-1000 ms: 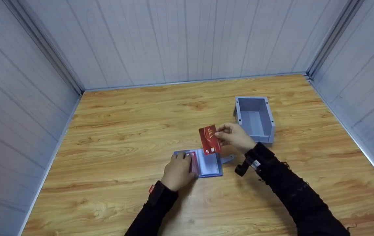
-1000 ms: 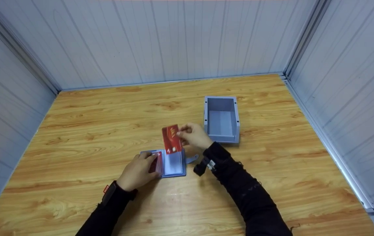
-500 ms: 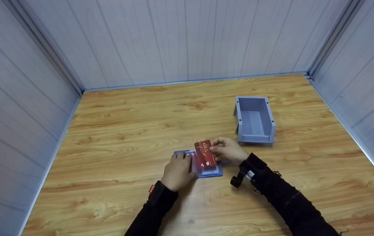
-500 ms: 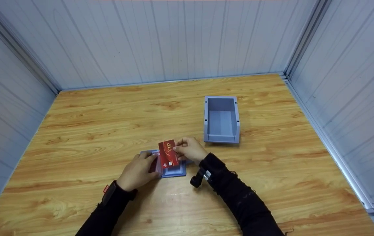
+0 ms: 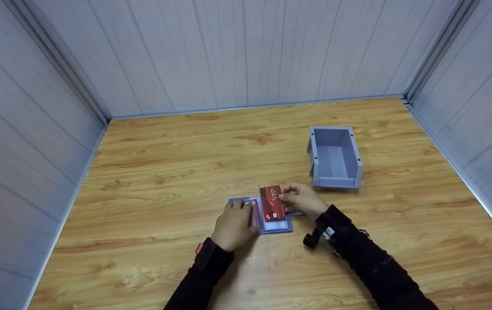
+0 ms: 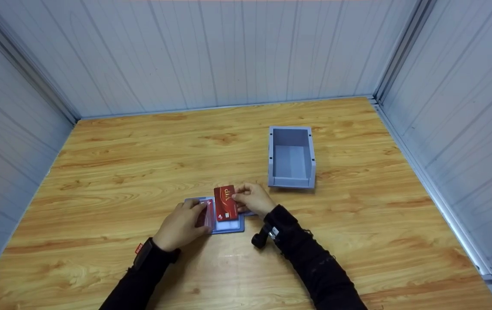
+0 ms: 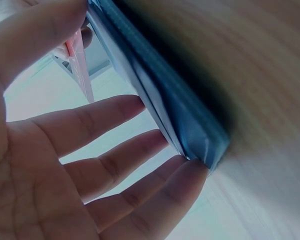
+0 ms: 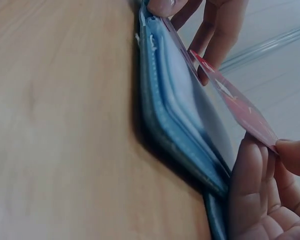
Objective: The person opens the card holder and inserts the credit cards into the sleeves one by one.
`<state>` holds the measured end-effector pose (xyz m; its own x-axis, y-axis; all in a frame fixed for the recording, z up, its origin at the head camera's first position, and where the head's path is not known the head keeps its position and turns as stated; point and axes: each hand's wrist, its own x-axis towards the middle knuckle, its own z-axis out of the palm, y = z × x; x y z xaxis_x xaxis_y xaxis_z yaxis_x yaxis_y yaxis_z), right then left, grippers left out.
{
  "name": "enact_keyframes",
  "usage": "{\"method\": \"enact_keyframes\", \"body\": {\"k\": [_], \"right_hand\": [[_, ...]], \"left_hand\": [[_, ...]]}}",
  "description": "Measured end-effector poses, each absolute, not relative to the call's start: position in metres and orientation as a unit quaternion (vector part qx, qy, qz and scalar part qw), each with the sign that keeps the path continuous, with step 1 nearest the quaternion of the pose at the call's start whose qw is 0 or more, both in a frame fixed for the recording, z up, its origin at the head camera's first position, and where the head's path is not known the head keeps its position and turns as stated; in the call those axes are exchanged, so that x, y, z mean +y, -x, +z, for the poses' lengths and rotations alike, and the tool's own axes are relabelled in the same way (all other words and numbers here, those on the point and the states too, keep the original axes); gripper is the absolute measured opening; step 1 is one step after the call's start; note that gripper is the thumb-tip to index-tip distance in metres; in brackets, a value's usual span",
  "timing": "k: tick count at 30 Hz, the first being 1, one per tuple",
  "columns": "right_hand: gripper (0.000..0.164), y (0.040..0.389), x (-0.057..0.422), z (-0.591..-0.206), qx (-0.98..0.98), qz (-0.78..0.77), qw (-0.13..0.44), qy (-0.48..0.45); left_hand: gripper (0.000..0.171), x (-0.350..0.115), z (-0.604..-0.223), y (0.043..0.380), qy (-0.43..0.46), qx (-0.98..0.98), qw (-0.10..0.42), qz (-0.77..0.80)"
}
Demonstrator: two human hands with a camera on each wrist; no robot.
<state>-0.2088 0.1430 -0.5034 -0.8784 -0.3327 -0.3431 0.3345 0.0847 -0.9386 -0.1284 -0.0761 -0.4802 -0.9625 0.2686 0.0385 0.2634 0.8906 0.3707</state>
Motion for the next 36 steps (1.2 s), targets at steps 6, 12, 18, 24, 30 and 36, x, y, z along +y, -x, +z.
{"method": "enact_keyframes", "body": {"k": [6, 12, 18, 24, 30, 36], "right_hand": [[0.010, 0.209, 0.143, -0.507, 0.689, -0.681, 0.247, 0.003], [0.013, 0.209, 0.145, -0.508, 0.687, -0.684, 0.247, 0.010], [0.010, 0.207, 0.146, -0.507, 0.672, -0.698, 0.245, 0.032], [0.009, 0.207, 0.146, -0.509, 0.680, -0.692, 0.240, 0.026], [0.013, 0.207, 0.147, -0.511, 0.688, -0.683, 0.245, 0.025], [0.007, 0.208, 0.147, -0.511, 0.681, -0.688, 0.248, 0.029]], "left_hand": [[0.061, -0.077, -0.476, 0.129, -0.125, 0.967, 0.032, 0.221], [0.064, -0.073, -0.471, 0.133, -0.086, 0.953, 0.039, 0.288], [0.066, -0.068, -0.469, 0.143, -0.086, 0.910, 0.037, 0.403], [0.062, -0.064, -0.473, 0.152, -0.054, 0.829, 0.112, 0.545], [0.038, -0.059, -0.477, 0.156, -0.037, 0.813, 0.103, 0.572], [0.022, -0.055, -0.480, 0.160, -0.020, 0.786, 0.112, 0.607]]}}
